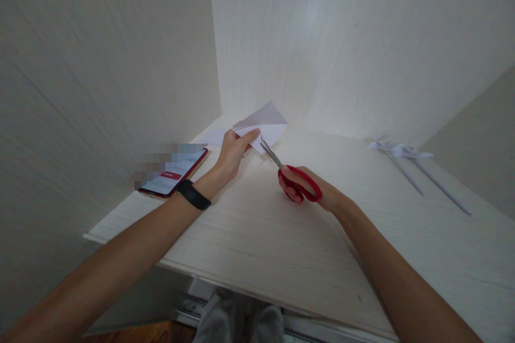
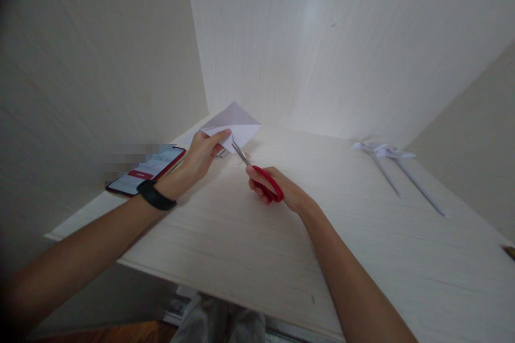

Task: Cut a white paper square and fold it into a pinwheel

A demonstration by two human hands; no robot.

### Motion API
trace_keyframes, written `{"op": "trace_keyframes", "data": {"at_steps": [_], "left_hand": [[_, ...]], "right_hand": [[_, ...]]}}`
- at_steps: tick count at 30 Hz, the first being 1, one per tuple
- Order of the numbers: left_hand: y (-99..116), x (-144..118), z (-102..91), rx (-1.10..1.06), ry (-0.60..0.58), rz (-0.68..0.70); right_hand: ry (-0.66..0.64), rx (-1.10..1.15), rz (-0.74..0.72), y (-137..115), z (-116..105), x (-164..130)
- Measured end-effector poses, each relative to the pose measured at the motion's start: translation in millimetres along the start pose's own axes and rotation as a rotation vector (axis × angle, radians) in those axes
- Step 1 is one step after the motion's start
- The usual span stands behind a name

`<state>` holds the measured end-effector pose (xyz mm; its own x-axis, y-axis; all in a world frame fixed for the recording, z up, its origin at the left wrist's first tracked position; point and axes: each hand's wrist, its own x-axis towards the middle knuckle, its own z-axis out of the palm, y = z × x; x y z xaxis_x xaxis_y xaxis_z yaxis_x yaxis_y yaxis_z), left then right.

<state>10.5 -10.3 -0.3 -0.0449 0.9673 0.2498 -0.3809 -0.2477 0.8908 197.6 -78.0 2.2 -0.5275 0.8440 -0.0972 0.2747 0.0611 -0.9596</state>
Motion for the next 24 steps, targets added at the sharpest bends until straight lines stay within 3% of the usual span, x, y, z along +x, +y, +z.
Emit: {"op": "trace_keyframes", "data": {"at_steps": [13,24], "left_hand": [[2.5,0.1,0.2,-0.058,0.056,0.007],[1.5,0.9,2.1,-0.113,0.068,0.028]], "right_hand": [[0.022,-0.011,0.023,1.5,3.6,2.3],[0.141,-0.033,0.04,3.1,2.5,4.1]]}}
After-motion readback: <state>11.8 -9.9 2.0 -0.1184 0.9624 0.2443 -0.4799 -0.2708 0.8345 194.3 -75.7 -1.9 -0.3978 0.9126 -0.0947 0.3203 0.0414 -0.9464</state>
